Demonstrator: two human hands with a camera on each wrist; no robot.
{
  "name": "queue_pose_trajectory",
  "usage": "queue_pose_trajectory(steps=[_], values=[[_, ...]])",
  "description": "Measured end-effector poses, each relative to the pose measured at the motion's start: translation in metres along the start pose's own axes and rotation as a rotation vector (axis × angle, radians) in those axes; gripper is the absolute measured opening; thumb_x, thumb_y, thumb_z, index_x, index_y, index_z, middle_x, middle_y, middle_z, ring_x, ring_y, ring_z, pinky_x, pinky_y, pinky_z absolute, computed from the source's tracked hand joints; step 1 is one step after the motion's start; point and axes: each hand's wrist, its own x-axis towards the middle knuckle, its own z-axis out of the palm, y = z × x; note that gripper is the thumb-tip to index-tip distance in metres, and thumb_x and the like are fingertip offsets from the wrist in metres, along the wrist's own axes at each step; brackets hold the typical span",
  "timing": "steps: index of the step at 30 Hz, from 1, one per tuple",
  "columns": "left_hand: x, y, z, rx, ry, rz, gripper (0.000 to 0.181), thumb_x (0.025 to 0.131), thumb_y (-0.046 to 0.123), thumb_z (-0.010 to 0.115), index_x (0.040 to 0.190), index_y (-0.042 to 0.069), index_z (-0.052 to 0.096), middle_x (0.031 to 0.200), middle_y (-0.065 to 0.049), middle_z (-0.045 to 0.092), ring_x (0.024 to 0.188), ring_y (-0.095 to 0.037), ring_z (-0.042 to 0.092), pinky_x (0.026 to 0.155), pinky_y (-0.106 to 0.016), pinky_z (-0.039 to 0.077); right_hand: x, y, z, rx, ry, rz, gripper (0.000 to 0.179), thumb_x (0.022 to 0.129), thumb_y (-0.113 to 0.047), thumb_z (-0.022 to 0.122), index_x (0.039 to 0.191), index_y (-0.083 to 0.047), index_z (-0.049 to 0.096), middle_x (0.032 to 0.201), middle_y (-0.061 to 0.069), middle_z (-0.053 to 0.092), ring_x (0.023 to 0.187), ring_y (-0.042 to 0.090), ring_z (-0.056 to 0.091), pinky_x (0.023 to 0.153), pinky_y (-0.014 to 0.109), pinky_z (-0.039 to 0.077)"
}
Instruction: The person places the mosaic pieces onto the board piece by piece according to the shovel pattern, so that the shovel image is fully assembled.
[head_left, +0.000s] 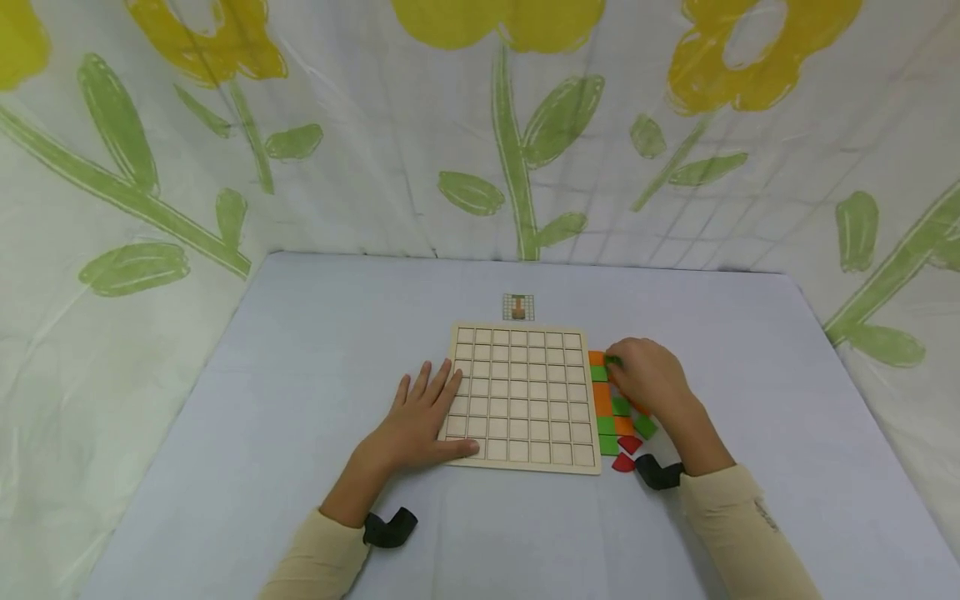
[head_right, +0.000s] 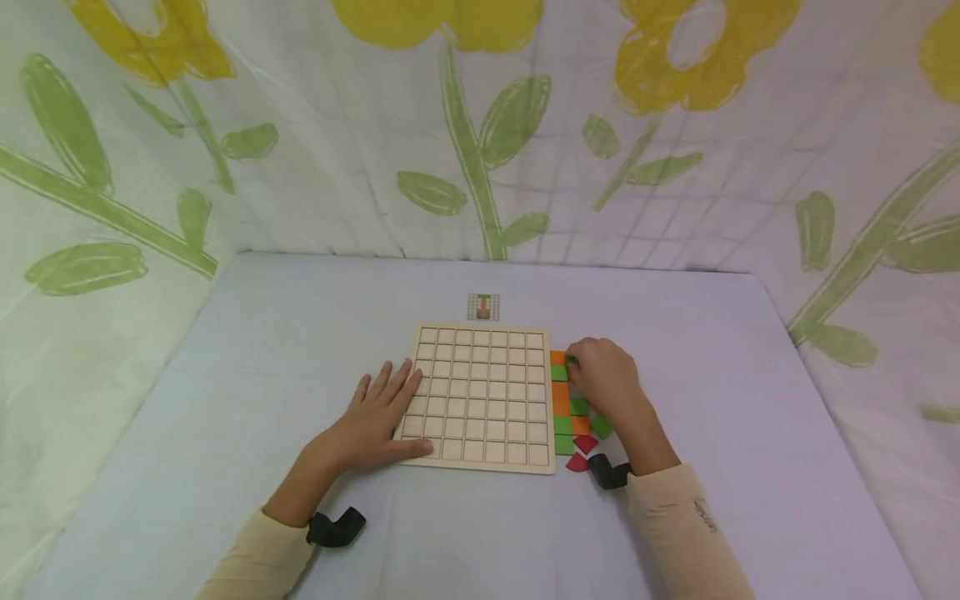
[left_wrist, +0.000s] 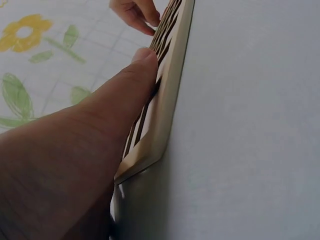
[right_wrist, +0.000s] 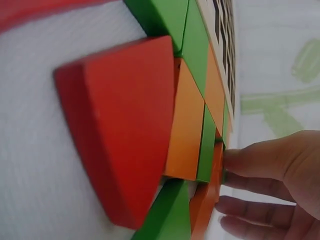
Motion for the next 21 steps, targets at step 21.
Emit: queue_pose_trajectory(steps=[21], values=[[-0.0023,0.002,0.0042,0.053,0.02,-0.002,0.11,0.088,0.075,0.053,0.162,0.007,0.008,0.167,-0.014,-0.002,0.151,-0.039,-0.008,0.115,-0.062,-0.004,0.005,0.0051,0.0011,-0.044,0.017,-0.116,0.015,0.094,-0.004,0.068,0.107,0.004,0.072,0.106,0.017,0.07,0.097,0.034,0.065,0.085,0.048,0.053]])
